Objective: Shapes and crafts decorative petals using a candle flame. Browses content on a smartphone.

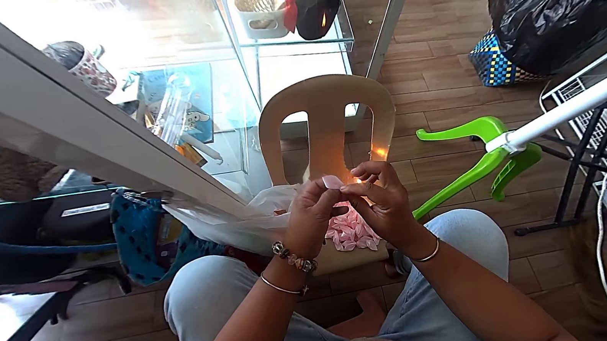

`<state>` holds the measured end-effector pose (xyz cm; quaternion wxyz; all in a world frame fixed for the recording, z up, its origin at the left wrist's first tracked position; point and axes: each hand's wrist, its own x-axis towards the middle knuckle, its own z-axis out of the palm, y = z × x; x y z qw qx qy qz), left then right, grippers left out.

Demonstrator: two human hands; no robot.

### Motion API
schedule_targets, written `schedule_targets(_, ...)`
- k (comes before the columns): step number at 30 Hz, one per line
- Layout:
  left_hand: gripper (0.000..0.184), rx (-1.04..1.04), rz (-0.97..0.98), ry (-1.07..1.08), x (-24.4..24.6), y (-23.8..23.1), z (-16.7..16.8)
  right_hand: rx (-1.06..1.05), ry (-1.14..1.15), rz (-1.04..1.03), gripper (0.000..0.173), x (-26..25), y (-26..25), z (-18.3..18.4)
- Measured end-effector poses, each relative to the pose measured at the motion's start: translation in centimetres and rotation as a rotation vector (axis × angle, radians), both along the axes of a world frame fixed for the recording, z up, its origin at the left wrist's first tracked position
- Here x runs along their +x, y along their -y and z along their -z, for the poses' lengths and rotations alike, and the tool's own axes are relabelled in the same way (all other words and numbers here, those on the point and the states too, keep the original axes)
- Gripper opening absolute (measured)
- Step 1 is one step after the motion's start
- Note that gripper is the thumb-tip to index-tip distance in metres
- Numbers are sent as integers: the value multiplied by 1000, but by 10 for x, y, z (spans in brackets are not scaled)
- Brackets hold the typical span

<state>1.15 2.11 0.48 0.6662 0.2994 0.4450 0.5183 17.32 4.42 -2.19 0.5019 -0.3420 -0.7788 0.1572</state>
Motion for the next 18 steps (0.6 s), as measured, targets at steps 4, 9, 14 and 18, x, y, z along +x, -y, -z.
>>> schedule_targets(4,13,-73,-15,-6,-3,-1,-1,-4,49,21,12,0,1,3)
schedule_targets(9,12,-35,27,7,-10,-2,-1,25,180,88,24,3,5,8)
schedule_targets(14,9,-27,-3,-54,-8,-4,0,141,328,152,27,7,9,8)
schedule_targets(18,12,-42,-5,-30,-5,-5,-3,-208,3,17,24,10,12,1)
